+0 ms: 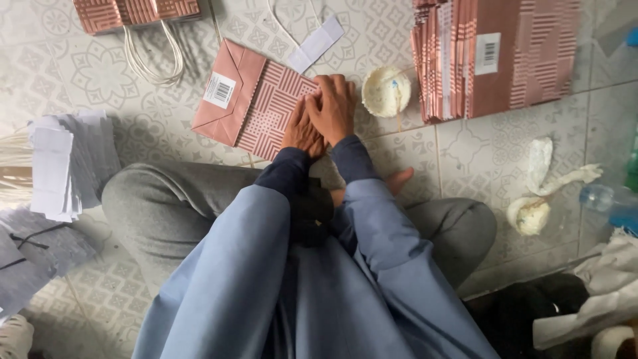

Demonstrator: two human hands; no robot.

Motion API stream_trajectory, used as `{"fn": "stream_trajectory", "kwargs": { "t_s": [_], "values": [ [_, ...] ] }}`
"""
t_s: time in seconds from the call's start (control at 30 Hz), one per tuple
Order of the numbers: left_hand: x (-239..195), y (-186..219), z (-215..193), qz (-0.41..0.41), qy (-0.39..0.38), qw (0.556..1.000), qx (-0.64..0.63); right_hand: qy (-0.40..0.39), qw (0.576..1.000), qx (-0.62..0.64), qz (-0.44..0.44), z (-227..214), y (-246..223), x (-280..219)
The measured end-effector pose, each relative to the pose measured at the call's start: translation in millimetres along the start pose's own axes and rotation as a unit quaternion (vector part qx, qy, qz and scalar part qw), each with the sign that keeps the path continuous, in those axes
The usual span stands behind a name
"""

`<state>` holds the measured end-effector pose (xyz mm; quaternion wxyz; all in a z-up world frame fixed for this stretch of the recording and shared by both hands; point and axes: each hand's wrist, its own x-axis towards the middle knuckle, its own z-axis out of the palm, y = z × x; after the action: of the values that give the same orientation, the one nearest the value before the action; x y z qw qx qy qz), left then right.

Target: The person sits on the floor assembling patterned paper gift bags. They insert white rope handles into the bag, apply glue from a small bowl using a stick to a white paper tag, and attach the tag to the handle. The person repeats this process for multiple bags.

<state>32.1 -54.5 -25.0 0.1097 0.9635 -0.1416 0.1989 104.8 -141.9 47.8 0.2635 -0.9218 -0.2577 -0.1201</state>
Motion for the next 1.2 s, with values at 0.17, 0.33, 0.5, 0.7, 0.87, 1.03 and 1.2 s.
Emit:
{"fn": "stream_trajectory", "kwargs": {
  "t_s": [0.17, 0.33, 0.5, 0.7, 0.87, 1.03, 1.2],
  "values": [
    [-26, 26, -16, -0.089, -0.167, 0.982, -0.001, -0.077, 0.989, -0.015, 0.129, 19, 12, 3],
    [-87, 27, -5, -0.145, -0.204, 0.964, -0.084, -0.182, 0.961, -0.02, 0.209, 27, 24, 12],
    [-110, 0, -10, -0.356, -0.085, 0.86, -0.356, -0.179, 0.954, 0.15, 0.191, -17, -7, 16],
    [-74, -9, -186, -0.397, 0.069, 0.666, -0.628, -0.014, 0.994, 0.11, 0.019, -166, -148, -9],
    [-73, -20, -196, -0.497, 0.15, 0.464, -0.717, 0.057, 0.978, 0.016, -0.199, -119, -157, -72],
    [-62, -25, -178, -0.596, 0.133, 0.438, -0.66, -0.147, 0.958, 0.146, -0.2, -70, -116, -88],
    [-81, -36, -103, -0.621, 0.061, 0.607, -0.492, -0.157, 0.947, 0.279, 0.016, -46, -63, -5]
  ]
}}
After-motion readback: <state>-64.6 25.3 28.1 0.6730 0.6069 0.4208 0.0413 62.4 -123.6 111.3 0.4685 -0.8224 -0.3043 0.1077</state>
